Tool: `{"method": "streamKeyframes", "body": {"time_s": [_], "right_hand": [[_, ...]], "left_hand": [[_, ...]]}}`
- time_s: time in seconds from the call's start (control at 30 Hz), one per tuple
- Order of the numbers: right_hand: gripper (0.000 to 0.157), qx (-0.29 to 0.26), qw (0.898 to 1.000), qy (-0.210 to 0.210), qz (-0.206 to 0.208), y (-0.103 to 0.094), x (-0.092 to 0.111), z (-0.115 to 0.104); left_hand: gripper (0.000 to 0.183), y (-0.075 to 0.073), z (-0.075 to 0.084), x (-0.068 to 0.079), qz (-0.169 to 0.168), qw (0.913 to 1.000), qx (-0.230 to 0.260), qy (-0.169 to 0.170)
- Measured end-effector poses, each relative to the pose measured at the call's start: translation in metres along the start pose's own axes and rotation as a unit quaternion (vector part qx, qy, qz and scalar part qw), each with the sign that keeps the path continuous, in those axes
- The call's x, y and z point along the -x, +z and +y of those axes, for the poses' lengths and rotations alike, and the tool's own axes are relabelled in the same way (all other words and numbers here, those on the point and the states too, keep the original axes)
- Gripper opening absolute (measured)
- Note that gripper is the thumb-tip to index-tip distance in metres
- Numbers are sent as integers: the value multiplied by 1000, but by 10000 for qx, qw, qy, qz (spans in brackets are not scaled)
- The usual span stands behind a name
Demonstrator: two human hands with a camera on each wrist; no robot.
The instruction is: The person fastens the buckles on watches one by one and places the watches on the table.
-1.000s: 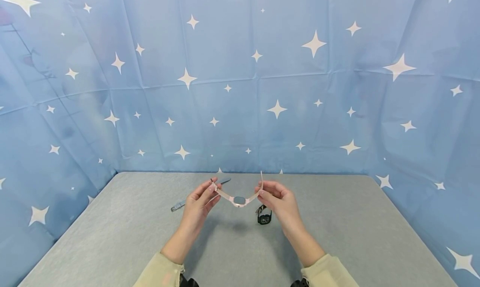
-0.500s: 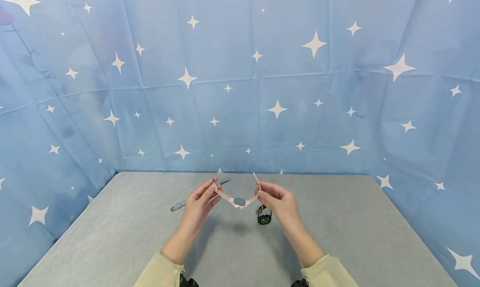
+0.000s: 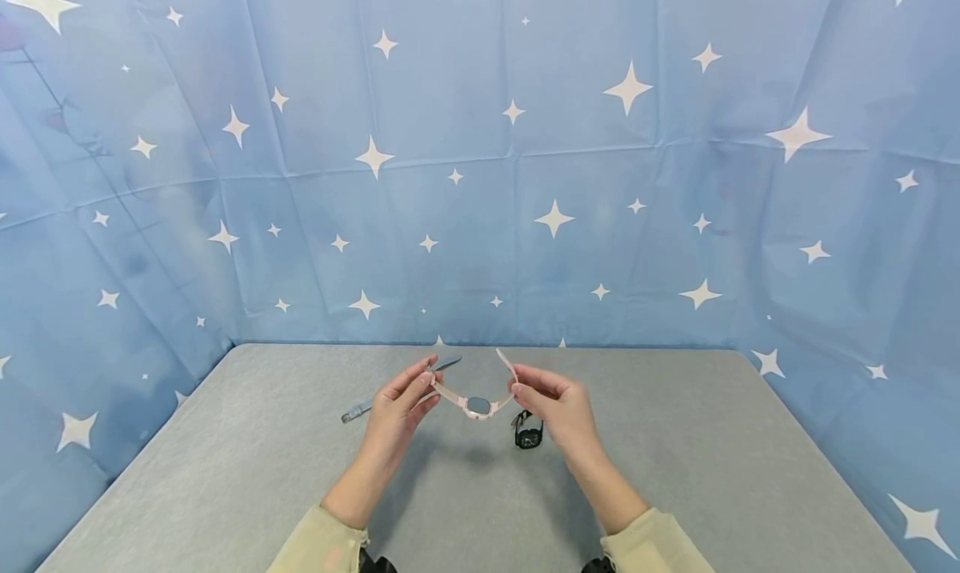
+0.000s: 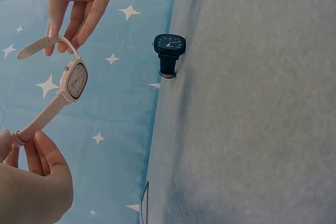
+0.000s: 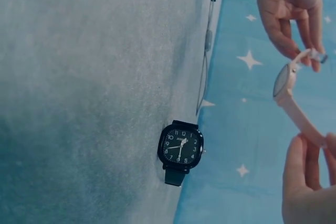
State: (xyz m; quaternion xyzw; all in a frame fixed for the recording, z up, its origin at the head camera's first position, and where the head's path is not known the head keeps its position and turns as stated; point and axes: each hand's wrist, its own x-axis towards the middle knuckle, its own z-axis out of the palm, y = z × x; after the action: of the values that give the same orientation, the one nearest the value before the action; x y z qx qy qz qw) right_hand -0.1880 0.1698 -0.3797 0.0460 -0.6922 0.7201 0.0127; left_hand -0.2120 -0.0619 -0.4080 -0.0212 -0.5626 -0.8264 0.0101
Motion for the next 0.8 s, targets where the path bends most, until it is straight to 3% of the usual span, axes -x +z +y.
{"method": "streamKeyframes", "body": {"time_s": [0.27, 0.8], "right_hand": [[42, 694, 9975, -70, 84, 0, 0, 1], [38, 1046, 9941, -203, 184, 0, 1, -1]], "left_hand": [[41, 2, 0, 1, -52, 9998, -197, 70], [38, 4, 1, -1, -120, 9984, -540, 144]]}}
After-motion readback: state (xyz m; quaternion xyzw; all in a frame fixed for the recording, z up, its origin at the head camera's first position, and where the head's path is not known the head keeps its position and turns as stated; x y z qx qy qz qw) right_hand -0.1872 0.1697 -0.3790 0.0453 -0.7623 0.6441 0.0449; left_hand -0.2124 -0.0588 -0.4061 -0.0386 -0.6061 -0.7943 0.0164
